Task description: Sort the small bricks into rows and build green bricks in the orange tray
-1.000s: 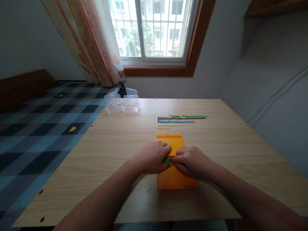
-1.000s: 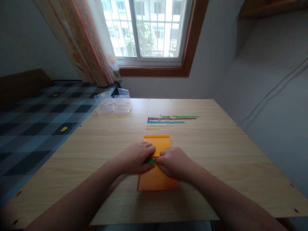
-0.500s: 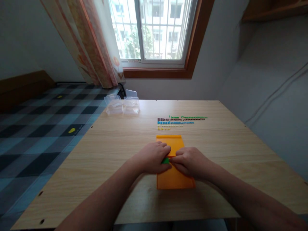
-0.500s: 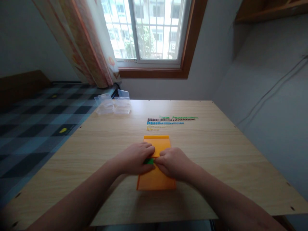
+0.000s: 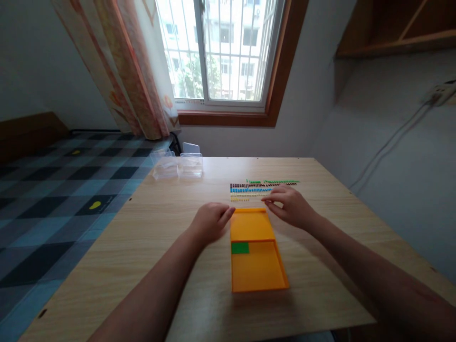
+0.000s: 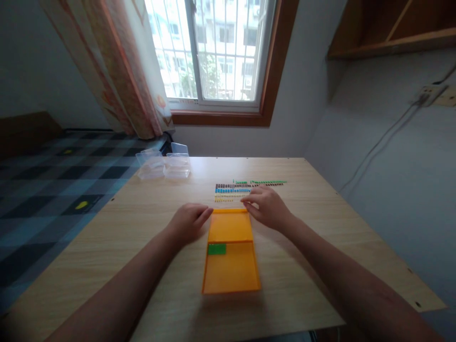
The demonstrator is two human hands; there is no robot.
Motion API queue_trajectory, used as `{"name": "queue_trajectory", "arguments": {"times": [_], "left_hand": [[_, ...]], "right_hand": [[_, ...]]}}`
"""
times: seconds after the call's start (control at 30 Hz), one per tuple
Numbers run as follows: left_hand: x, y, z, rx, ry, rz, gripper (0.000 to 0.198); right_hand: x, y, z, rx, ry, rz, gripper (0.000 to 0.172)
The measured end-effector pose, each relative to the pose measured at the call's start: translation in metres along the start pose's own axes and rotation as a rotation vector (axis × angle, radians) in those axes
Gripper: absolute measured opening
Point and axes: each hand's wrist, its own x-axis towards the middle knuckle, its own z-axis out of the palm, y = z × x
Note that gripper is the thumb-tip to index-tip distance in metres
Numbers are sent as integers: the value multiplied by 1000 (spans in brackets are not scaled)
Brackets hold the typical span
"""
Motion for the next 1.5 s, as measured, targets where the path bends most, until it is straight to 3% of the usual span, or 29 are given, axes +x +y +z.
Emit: {"name": "queue_trajectory", "arguments": {"times": [0.1,0.23,0.43,0.93,1.13,1.3,1.5], "left_hand": [[3,-2,7,-42,-36,-21,50],[6,-3,10,-89,-68,-37,50],[3,-5,11,-72,-59,-8,49],[6,-5,13,21,-47,-64,46],[6,-7,15,61,-29,-95,45],[7,-7,15,61,-49,-111,43],[7,-7,15,61,-41,-124,43]], "right_hand": [[35,27,4,-77,28,127,21],[85,56,18,-162,-189,307,19],[126,80,44,-176,-344,402,19],[138,105,72,-100,-499,493,25],[141,108,83,-64,-465,485,23],[144,109,80,-43,-436,437,28],[141,107,72,-20,-516,362,25]]}}
